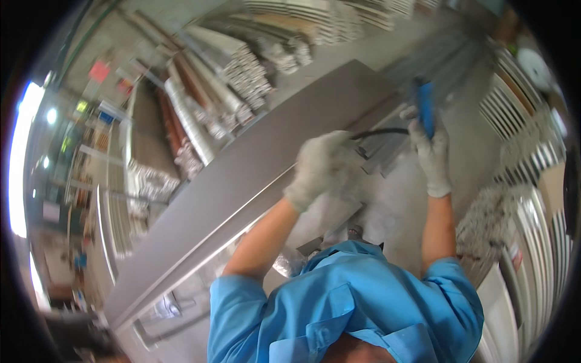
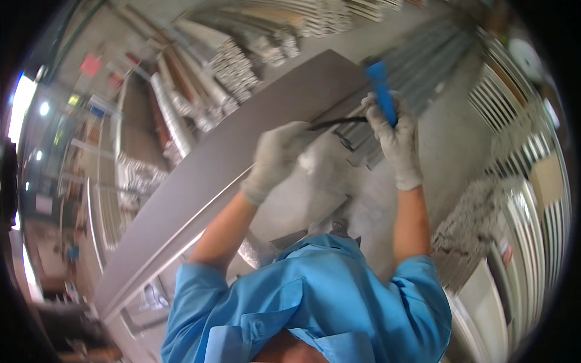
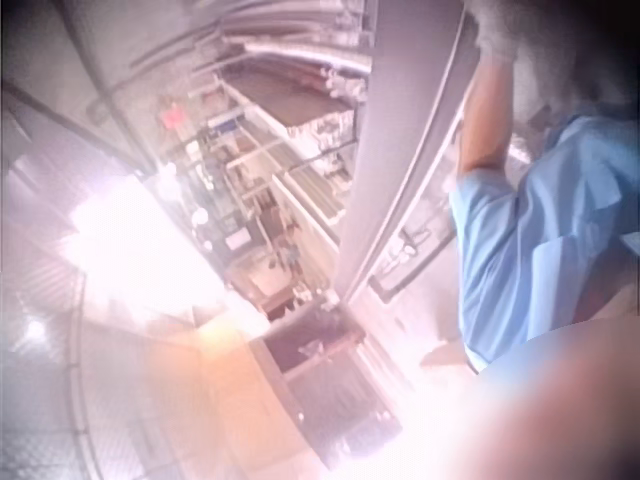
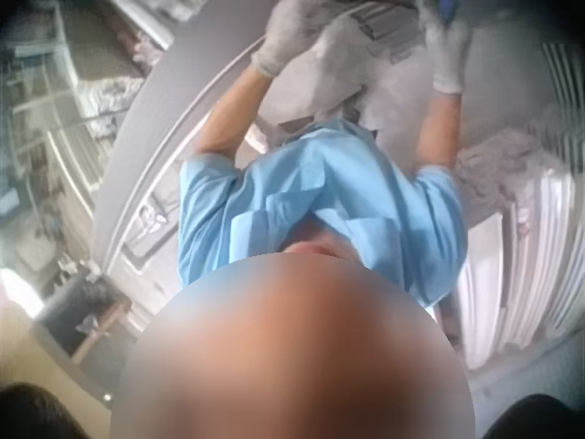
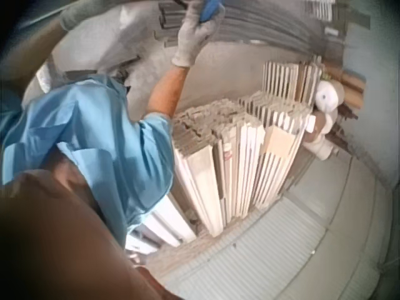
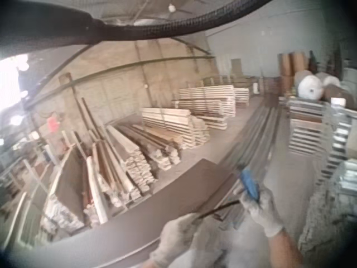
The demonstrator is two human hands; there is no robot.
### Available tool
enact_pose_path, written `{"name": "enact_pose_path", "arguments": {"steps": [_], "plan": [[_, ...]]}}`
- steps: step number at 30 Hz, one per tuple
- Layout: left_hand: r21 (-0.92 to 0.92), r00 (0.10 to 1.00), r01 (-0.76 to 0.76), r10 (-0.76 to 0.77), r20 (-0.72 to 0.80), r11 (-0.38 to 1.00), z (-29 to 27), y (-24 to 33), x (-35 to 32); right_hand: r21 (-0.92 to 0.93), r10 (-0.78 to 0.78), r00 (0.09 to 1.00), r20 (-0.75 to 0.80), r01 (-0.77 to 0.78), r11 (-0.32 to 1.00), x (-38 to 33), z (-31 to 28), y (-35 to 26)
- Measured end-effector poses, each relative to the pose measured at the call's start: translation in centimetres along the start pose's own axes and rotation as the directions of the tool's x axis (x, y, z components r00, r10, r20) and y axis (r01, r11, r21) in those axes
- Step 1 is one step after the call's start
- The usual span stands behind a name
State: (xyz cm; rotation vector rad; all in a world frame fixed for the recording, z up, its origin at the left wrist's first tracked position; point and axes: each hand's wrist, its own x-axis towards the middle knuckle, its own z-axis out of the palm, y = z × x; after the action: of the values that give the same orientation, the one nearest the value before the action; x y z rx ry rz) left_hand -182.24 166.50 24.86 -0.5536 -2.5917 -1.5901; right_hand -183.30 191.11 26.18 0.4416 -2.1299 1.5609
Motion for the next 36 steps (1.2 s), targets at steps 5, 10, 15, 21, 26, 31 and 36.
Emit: {"name": "enact_pose_path", "arguments": {"steps": [5,10,15,21,26,31,36], "plan": [[0.171,0.99,-0.106,0.12,-0.075,0.98,-2.3,-0.4,-1.3,0.465,0.414,0.889,-0.195,-0.288,0.837,-3.3,-0.4,2.4],[0.128,0.999,0.03,-0.025,-0.042,0.991,-1.0,0.5,-1.0,0.658,0.525,0.835,0.163,-0.488,0.573,-3.2,0.5,5.9],[0.128,0.992,-0.018,0.034,-0.124,0.992,2.6,0.4,2.8,0.64,0.525,0.83,0.19,-0.51,0.574,-0.1,-0.1,10.1],[0.42,0.991,-0.025,0.077,-0.108,0.907,8.6,-2.6,9.4,0.54,0.595,0.802,0.059,-0.527,0.657,5.8,-2.8,15.5],[0.655,0.973,0.032,0.125,-0.191,0.755,11.4,-5.4,13.2,0.387,0.59,0.803,0.087,-0.573,0.723,9.0,-2.9,19.5],[0.73,0.98,0.018,0.133,-0.148,0.683,12.2,-6.4,14.4,0.269,0.604,0.792,0.09,-0.603,0.751,10.5,-2.2,22.4],[0.714,0.974,0.036,0.136,-0.182,0.699,12.4,-6.6,15.3,0.257,0.623,0.778,0.078,-0.619,0.742,11.1,-1.7,22.9]]}}
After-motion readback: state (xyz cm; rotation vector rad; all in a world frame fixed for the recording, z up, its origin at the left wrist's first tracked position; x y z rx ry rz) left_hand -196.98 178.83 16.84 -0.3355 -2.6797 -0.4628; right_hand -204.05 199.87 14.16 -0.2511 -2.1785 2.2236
